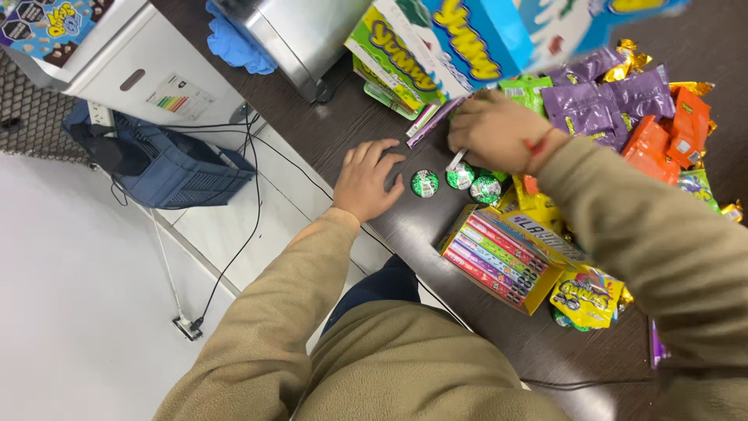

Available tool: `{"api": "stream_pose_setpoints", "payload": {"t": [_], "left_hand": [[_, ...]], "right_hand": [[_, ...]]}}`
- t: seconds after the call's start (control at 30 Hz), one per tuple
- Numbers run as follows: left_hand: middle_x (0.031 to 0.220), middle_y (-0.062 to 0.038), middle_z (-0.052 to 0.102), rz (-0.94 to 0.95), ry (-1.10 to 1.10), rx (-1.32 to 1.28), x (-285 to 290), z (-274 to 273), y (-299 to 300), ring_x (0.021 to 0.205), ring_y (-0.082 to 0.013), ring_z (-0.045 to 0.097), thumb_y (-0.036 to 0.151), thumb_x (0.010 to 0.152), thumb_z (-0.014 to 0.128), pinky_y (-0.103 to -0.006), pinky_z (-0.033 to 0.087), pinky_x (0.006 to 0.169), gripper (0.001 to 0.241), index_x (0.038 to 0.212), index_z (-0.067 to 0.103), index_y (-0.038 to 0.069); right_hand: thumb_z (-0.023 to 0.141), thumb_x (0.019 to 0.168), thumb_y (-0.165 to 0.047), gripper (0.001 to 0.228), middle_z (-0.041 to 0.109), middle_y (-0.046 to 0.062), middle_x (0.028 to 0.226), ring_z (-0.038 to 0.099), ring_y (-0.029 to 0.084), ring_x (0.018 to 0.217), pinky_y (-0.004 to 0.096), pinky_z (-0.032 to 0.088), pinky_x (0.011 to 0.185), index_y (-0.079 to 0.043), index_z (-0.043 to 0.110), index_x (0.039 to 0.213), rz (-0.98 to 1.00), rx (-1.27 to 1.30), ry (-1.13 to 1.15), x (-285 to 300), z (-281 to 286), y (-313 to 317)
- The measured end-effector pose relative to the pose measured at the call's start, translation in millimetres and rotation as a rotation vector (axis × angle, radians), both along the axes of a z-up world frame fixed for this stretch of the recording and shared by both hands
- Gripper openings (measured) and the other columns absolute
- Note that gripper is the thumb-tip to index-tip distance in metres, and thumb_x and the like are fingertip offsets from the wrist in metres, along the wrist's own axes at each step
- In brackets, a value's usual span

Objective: The person organizes various types of candy packets and sticks into a cardboard box by hand, picking items from a large pile on a table.

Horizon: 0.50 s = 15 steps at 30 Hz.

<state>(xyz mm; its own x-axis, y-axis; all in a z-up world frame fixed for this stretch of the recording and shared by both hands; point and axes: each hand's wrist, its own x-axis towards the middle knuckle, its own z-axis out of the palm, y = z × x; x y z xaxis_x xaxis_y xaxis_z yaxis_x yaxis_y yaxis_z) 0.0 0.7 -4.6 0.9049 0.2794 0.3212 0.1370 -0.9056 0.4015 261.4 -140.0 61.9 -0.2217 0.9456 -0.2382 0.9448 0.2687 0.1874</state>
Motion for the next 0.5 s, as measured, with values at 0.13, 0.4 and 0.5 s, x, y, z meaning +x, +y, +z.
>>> {"api": "stream_pose_setpoints", "payload": {"t": [0.13, 0.4, 0.5], "left_hand": [[0.126, -0.005, 0.06, -0.005, -0.023, -0.034, -1.0, 2.9, -1.6, 0.116, -0.0287, 0.057, 0.025, 0.089, 0.064, -0.0457, 0.046, 0.091, 0.027, 0.114, 0.067, 0.016], [0.129, -0.005, 0.064, -0.018, -0.118, -0.008, 3.1, 1.1, -3.7, 0.111, -0.0319, 0.06, 0.024, 0.082, 0.068, -0.049, 0.046, 0.086, 0.029, 0.11, 0.071, 0.014], [0.129, -0.003, 0.064, -0.009, -0.088, 0.023, 2.4, 1.1, -5.3, 0.111, -0.0318, 0.059, 0.025, 0.082, 0.068, -0.0493, 0.045, 0.085, 0.03, 0.11, 0.071, 0.017]], "right_hand": [[0.077, 0.088, -0.026, 0.021, 0.074, 0.003, 0.104, 0.068, 0.027, 0.107, 0.048, 0.051, 0.096, -0.018, 0.072, 0.106, -0.222, 0.206, 0.544, -8.0, 93.4, -40.3], [0.072, 0.106, -0.003, 0.026, 0.07, 0.012, 0.108, 0.075, 0.02, 0.094, 0.029, 0.068, 0.09, -0.009, 0.055, 0.124, -1.055, 0.916, 1.468, -60.7, 114.4, -181.4], [0.062, 0.108, -0.006, 0.011, 0.073, 0.019, 0.094, 0.079, 0.025, 0.087, 0.031, 0.07, 0.082, -0.009, 0.057, 0.118, -1.314, 1.073, 1.788, -91.4, 98.6, -220.7]]}}
